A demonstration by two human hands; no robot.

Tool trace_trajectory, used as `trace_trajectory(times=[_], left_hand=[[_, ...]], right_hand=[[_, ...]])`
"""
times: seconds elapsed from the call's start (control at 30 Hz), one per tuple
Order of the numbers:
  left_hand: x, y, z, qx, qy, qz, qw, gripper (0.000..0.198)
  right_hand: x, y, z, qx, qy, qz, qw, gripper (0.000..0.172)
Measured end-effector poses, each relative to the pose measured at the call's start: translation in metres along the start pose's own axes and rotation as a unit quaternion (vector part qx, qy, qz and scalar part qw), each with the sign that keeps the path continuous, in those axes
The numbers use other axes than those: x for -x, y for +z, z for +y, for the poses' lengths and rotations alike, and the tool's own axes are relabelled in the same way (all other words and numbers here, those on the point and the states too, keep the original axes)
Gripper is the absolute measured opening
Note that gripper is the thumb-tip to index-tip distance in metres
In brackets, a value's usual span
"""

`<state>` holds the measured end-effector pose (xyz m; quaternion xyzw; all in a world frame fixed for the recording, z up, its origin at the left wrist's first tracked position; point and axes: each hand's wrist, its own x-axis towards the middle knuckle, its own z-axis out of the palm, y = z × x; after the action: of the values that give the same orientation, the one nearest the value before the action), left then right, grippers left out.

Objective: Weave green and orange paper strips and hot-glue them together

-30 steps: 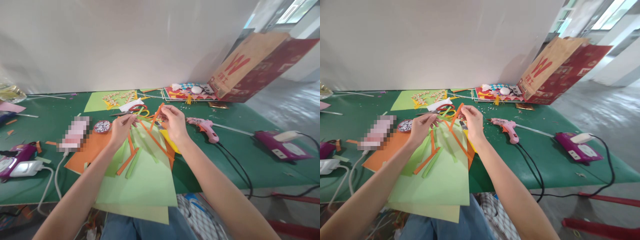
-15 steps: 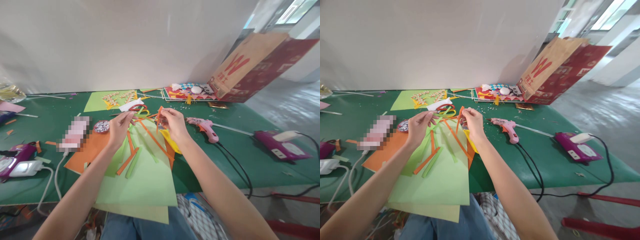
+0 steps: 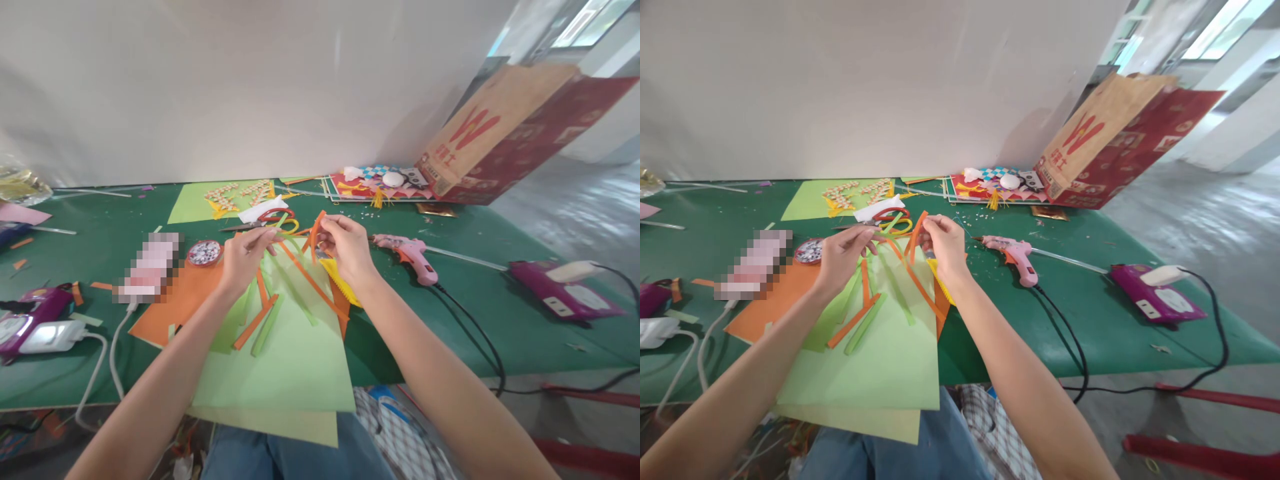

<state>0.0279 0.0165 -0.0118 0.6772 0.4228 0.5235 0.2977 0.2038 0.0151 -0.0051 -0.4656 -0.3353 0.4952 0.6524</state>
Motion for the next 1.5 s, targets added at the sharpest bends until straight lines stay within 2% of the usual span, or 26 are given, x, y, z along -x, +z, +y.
trace_trajectory(times=[0.13, 0.53, 0.8, 0.97, 1.17, 1.33, 1.5], left_hand=[[0.001, 0.002, -0.001, -0.023, -0.014, -0.028, 0.999, 0.025], [0.001, 0.005, 0.0, -0.026, -0.046, -0.014, 0.999, 0.027], [0.001, 0.006, 0.005, -0.016, -0.052, -0.023, 0.998, 0.027], [0.001, 0.01, 0.002, 0.085, -0.091, -0.06, 0.99, 0.034], [0.0, 0.009, 0.001, 0.14, -0.132, -0.034, 0.981, 0.035], [-0.003, 0.005, 0.003, 0.173, -0.148, -0.032, 0.973, 0.036], [-0.005, 0.003, 0.0, 0.213, -0.154, 0.012, 0.965, 0.037]], right_hand=[[0.002, 0.002, 0.001, 0.005, -0.045, 0.0, 0.999, 0.007], [0.007, 0.01, 0.017, 0.089, -0.146, -0.035, 0.985, 0.008], [0.011, 0.012, 0.018, 0.107, -0.128, -0.019, 0.986, 0.01], [0.017, 0.016, 0.018, 0.137, -0.163, -0.034, 0.976, 0.012], [0.017, 0.016, 0.018, 0.137, -0.154, -0.033, 0.978, 0.014], [0.011, 0.013, 0.018, 0.161, -0.148, -0.078, 0.973, 0.012], [0.004, 0.007, 0.015, 0.225, -0.146, -0.116, 0.956, 0.021]])
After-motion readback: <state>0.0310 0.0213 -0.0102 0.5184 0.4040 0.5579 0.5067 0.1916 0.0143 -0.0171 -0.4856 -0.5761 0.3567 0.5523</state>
